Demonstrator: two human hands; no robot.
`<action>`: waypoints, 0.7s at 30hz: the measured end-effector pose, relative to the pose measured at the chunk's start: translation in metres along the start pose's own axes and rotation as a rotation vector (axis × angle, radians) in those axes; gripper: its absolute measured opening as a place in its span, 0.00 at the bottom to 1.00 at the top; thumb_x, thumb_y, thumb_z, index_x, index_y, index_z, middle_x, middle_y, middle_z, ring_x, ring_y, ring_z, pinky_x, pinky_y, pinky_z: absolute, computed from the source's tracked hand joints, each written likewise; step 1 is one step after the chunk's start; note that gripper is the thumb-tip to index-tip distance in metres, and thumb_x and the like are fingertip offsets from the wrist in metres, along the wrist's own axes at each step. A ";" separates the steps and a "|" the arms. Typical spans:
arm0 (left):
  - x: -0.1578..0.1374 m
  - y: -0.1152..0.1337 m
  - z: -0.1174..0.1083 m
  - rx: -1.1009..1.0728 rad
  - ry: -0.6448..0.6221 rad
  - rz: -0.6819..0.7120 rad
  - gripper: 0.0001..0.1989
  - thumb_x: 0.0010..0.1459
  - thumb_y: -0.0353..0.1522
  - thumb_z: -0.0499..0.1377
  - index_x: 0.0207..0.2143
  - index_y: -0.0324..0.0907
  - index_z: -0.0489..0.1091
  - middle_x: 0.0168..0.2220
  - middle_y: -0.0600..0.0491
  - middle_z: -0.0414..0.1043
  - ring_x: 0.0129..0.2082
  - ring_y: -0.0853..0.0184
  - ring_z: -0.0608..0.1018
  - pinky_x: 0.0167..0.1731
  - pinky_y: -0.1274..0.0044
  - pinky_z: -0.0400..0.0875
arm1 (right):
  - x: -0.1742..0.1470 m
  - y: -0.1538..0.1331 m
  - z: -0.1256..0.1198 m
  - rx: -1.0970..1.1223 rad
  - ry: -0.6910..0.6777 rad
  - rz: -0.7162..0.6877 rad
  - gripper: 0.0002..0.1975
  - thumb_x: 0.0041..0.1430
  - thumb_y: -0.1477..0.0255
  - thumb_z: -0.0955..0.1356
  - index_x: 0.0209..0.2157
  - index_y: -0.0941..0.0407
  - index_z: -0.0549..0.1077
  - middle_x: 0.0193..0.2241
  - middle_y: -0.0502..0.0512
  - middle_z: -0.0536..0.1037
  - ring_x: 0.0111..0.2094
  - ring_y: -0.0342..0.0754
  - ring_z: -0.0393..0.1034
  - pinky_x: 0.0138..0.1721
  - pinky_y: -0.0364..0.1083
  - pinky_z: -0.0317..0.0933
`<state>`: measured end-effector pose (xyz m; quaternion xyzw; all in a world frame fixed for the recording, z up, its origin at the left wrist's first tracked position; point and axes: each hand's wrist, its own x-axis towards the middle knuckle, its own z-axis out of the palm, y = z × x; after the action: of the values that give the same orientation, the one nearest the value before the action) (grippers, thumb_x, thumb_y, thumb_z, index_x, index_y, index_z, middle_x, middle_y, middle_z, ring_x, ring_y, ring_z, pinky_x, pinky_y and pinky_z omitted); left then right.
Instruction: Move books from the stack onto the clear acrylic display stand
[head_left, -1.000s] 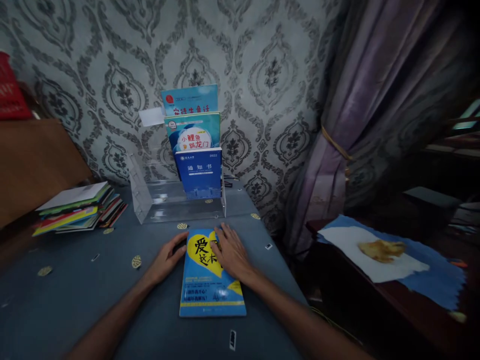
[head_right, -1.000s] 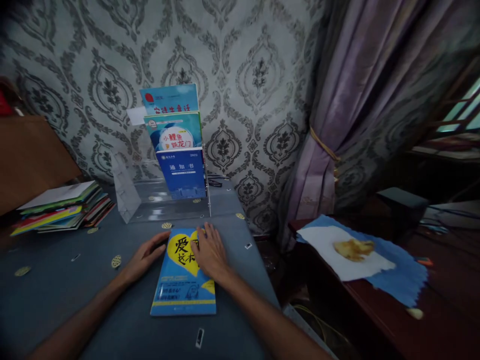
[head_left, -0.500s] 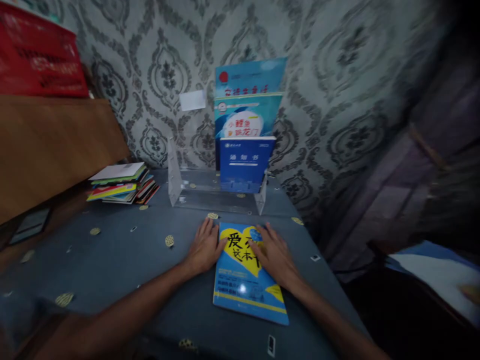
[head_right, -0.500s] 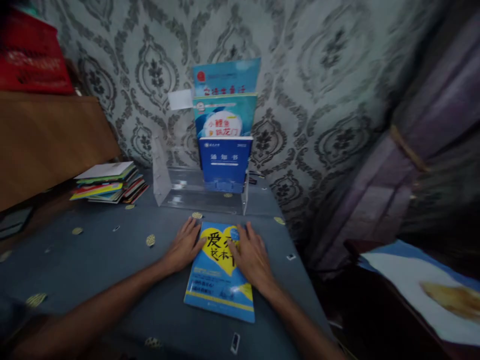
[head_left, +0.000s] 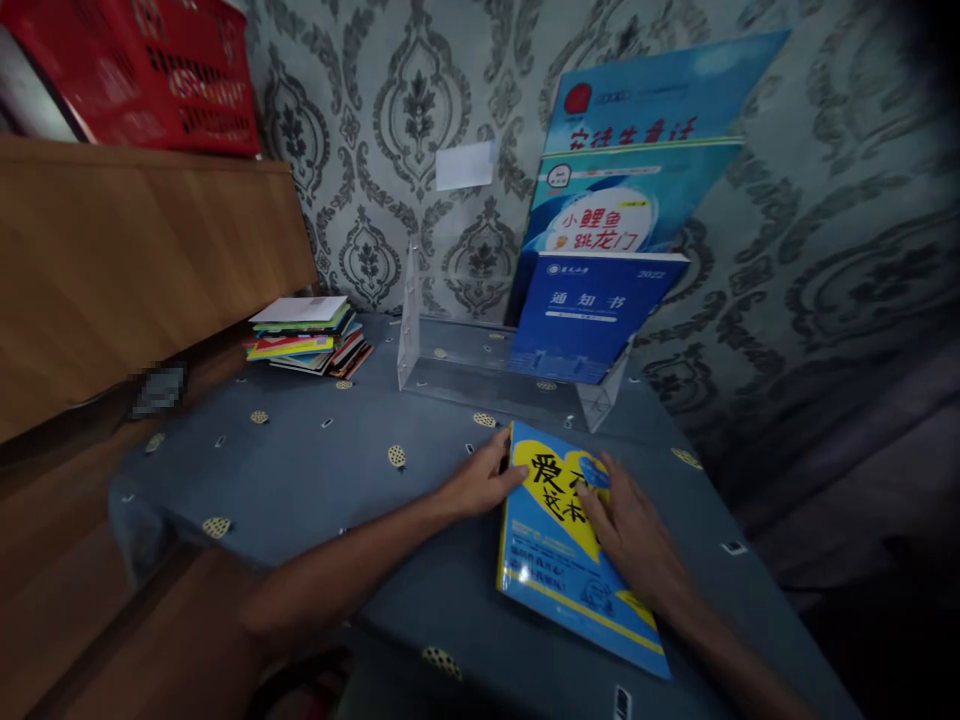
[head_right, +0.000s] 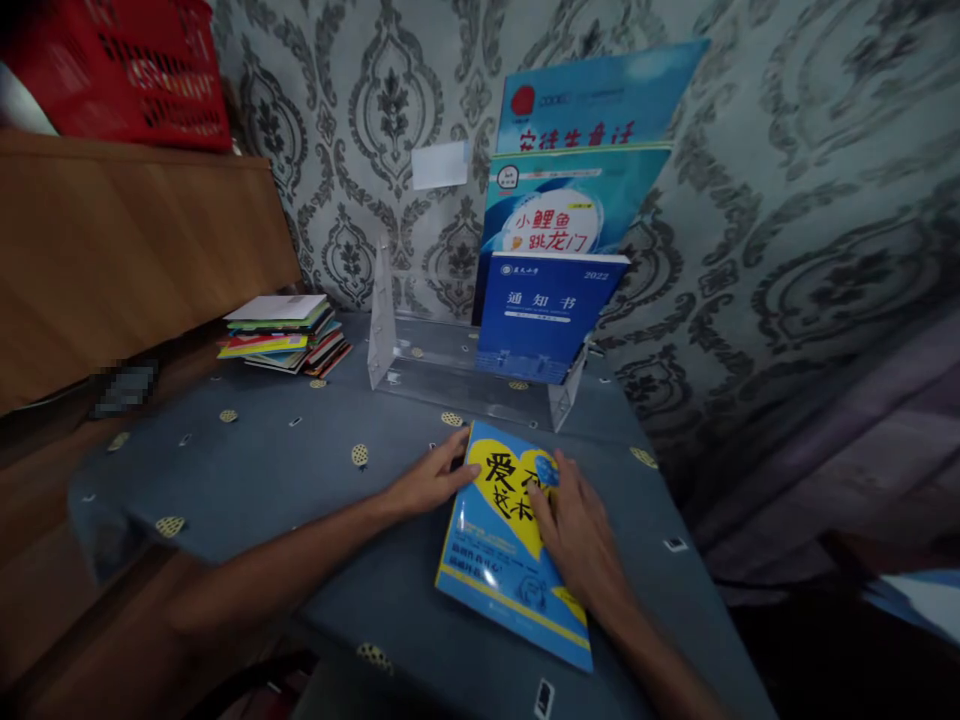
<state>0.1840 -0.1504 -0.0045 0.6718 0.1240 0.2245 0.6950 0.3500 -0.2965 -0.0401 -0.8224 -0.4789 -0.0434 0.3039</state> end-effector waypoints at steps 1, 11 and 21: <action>0.000 -0.001 0.002 -0.119 0.039 -0.051 0.31 0.56 0.36 0.64 0.60 0.42 0.60 0.47 0.46 0.77 0.45 0.59 0.80 0.46 0.68 0.75 | 0.000 -0.001 -0.001 0.014 0.002 0.002 0.33 0.66 0.54 0.55 0.64 0.62 0.58 0.61 0.70 0.68 0.63 0.64 0.63 0.62 0.62 0.59; -0.003 0.003 -0.002 -0.465 0.134 -0.297 0.14 0.55 0.27 0.64 0.45 0.36 0.72 0.37 0.47 0.81 0.31 0.66 0.82 0.31 0.78 0.77 | -0.004 -0.018 -0.018 0.184 -0.071 0.070 0.38 0.65 0.54 0.59 0.67 0.65 0.52 0.65 0.73 0.62 0.66 0.63 0.58 0.64 0.62 0.55; -0.007 0.028 -0.002 -0.585 0.191 -0.156 0.15 0.53 0.25 0.66 0.45 0.38 0.74 0.40 0.47 0.82 0.43 0.60 0.83 0.44 0.71 0.80 | -0.002 -0.048 -0.040 1.314 -0.268 0.539 0.26 0.50 0.55 0.75 0.45 0.57 0.75 0.40 0.63 0.84 0.40 0.59 0.81 0.39 0.53 0.77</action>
<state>0.1729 -0.1522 0.0217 0.4076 0.1699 0.2589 0.8591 0.3180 -0.3027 0.0135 -0.5576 -0.2195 0.4312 0.6745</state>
